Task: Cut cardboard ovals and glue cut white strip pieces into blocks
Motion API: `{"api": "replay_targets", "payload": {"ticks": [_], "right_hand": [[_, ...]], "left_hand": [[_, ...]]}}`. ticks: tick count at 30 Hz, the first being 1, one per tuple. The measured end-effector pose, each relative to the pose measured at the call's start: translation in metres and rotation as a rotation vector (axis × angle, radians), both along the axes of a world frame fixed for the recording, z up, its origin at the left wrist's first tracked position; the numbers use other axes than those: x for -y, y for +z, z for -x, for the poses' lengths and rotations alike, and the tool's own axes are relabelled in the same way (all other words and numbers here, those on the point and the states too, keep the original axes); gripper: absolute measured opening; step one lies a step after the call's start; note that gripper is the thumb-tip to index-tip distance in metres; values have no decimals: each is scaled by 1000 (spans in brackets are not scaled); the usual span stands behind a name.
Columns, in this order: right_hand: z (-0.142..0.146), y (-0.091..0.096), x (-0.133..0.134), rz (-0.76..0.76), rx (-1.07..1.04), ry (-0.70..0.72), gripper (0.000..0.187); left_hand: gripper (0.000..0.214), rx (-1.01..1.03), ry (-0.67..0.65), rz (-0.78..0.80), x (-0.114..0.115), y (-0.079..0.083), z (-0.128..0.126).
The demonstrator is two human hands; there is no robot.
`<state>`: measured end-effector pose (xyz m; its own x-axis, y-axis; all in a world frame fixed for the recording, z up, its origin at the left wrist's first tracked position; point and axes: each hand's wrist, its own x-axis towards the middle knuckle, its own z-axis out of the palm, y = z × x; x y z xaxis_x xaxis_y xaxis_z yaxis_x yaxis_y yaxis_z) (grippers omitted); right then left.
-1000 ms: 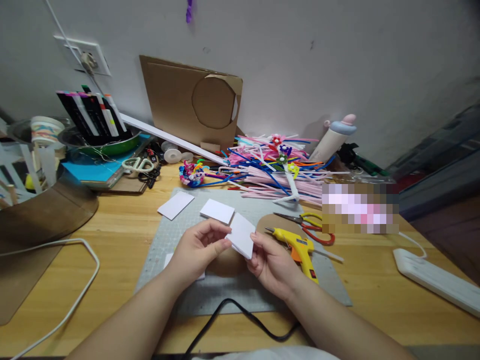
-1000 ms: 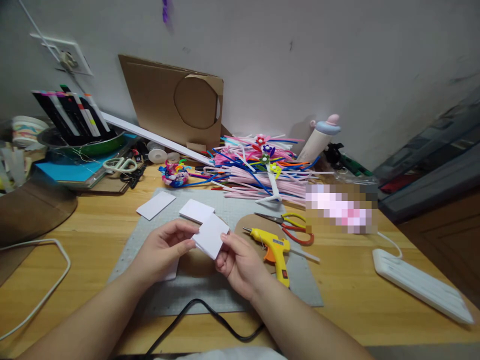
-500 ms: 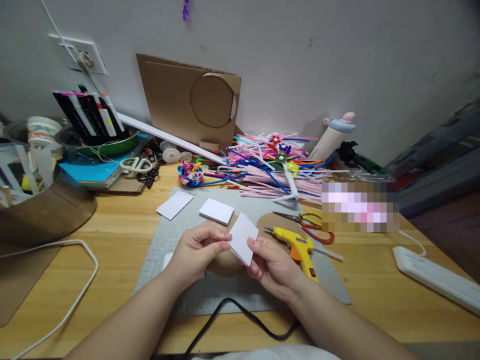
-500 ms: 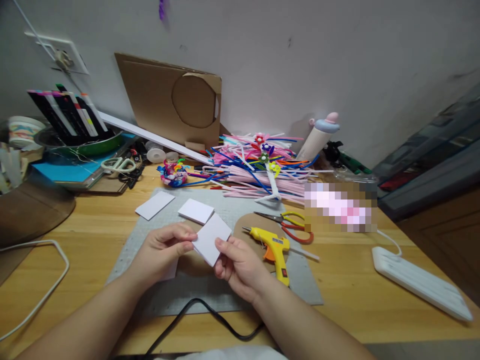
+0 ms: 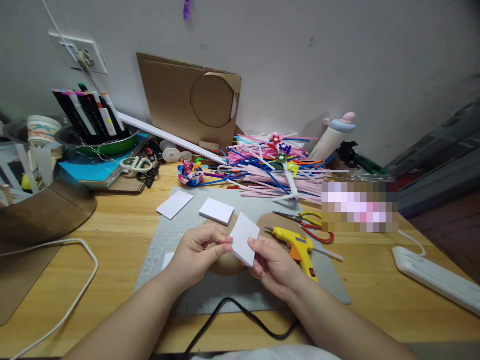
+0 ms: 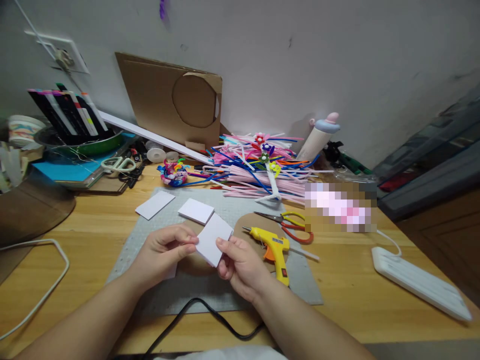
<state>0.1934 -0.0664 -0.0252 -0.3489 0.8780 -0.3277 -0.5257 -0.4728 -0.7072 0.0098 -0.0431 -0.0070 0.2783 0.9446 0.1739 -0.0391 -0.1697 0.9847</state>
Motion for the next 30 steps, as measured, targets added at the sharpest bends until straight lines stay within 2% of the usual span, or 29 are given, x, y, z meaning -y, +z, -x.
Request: {"api": "replay_targets", "payload": {"ticks": [5, 9, 11, 15, 20, 25, 30], "right_hand": [[7, -3, -2, -71, 173, -225, 32], [12, -6, -1, -133, 334, -381, 30], [14, -4, 0, -182, 437, -422, 27], [14, 2, 2, -274, 425, -393, 28], [5, 3, 2, -406, 265, -281, 49], [-6, 8, 2, -402, 144, -169, 65], [-10, 9, 2, -418, 142, -159, 63]], "left_hand": [[12, -252, 72, -104, 2, -7, -4], [54, -488, 131, -264, 7, -8, -13], [61, -554, 140, -323, 10, -8, -17], [48, -557, 125, -297, 10, -4, -17], [45, -463, 28, -131, 6, 3, -8], [46, -435, -100, -104, 5, 9, -3], [44, -460, -148, -120, 6, 11, -4]]}}
